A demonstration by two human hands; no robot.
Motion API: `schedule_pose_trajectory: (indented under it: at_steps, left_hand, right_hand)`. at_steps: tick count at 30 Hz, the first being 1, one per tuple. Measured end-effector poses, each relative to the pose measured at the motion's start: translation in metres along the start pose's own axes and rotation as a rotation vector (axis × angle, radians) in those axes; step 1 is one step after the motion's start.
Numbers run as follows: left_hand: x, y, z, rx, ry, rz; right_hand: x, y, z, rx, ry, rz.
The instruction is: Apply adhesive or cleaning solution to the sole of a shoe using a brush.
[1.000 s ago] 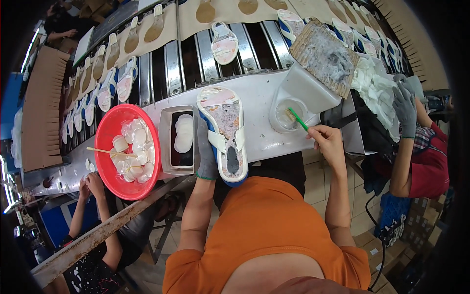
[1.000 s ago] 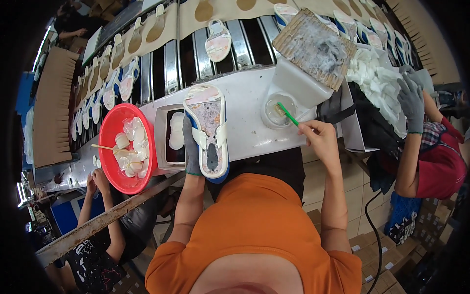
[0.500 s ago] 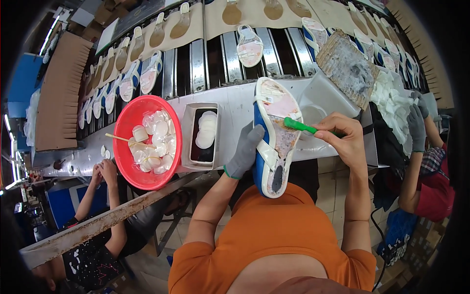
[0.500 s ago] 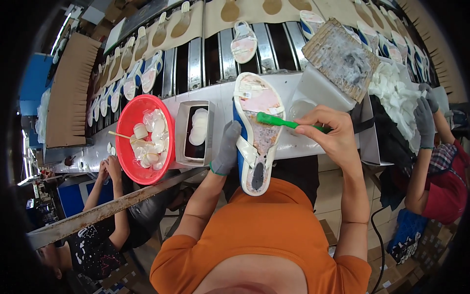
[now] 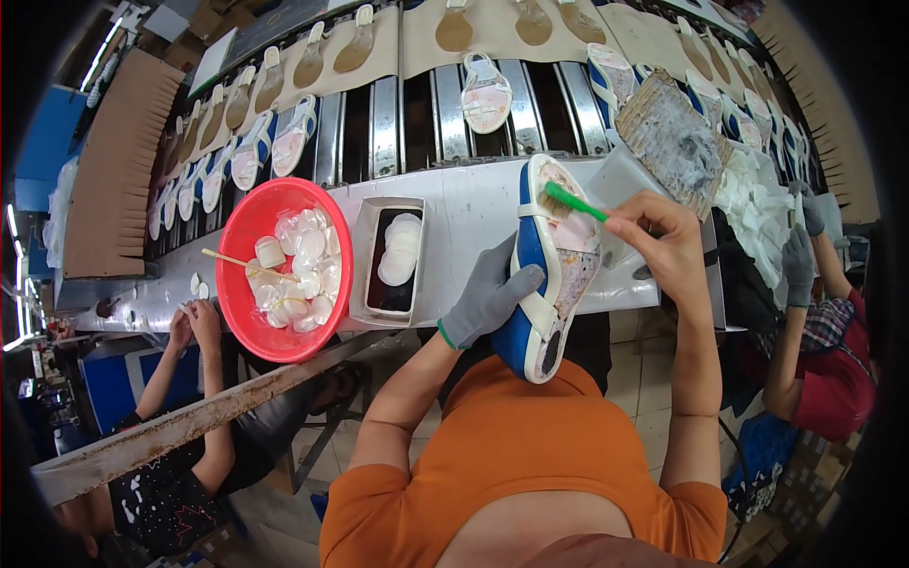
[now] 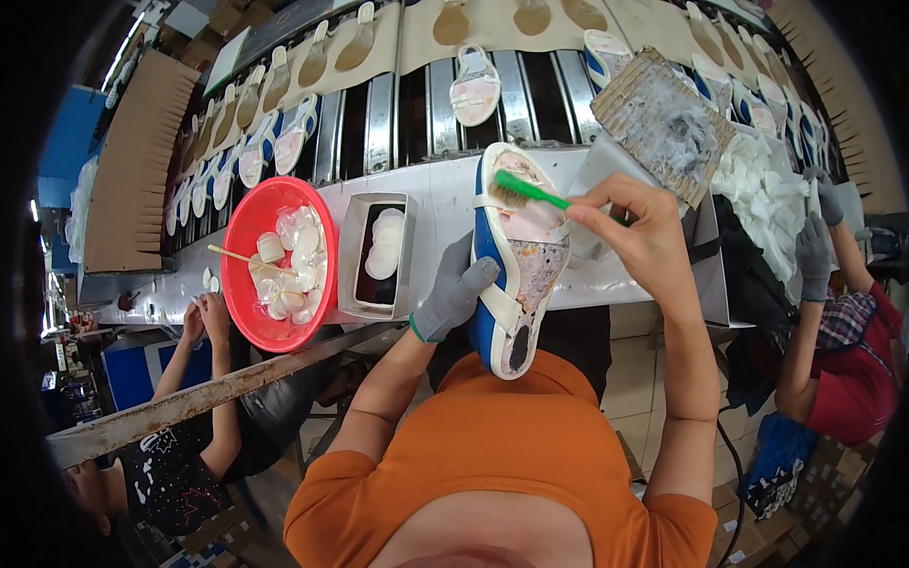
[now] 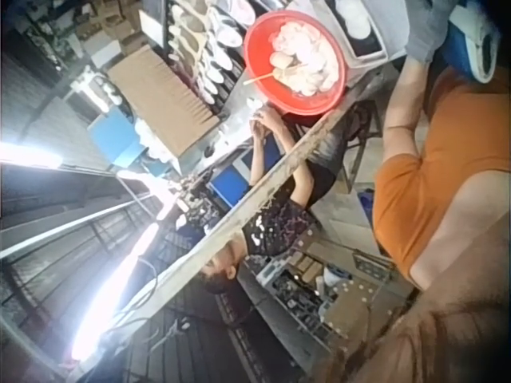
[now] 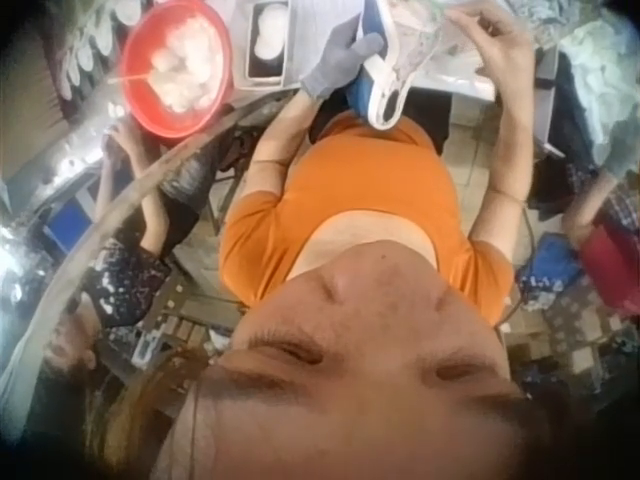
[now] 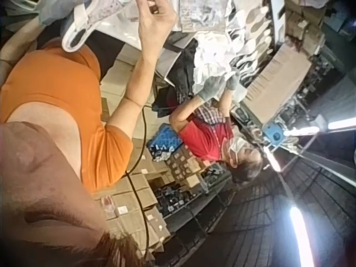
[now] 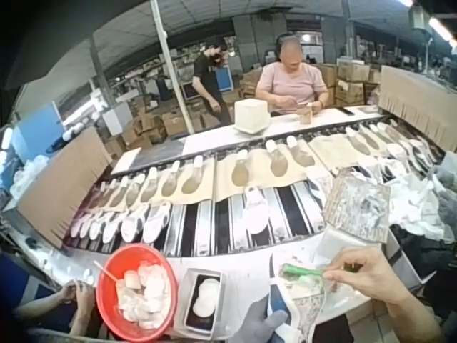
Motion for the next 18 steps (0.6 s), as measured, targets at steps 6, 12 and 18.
schedule_pose_trajectory:
  at_steps: [6, 12, 18]
  left_hand:
    - [0.002, -0.003, 0.0, -0.036, -0.002, 0.008]
    - [-0.001, -0.002, -0.002, -0.153, -0.059, 0.014]
    - [-0.001, -0.007, 0.008, -0.212, -0.122, -0.016]
  right_hand:
    - [0.012, -0.001, 0.015, -0.025, -0.151, 0.081]
    - [0.012, 0.0, 0.02, -0.02, -0.204, 0.204]
    - [0.011, 0.003, 0.029, -0.055, -0.249, 0.284]
Point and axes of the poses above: each hand's wrist, its own x-axis towards the middle knuckle, its own y-axis out of the palm, z = x × y, the point moved 8 cm from there along x, towards the middle knuckle, and after that the axes turned 5 degrees about -y, right-handed, at the moved point
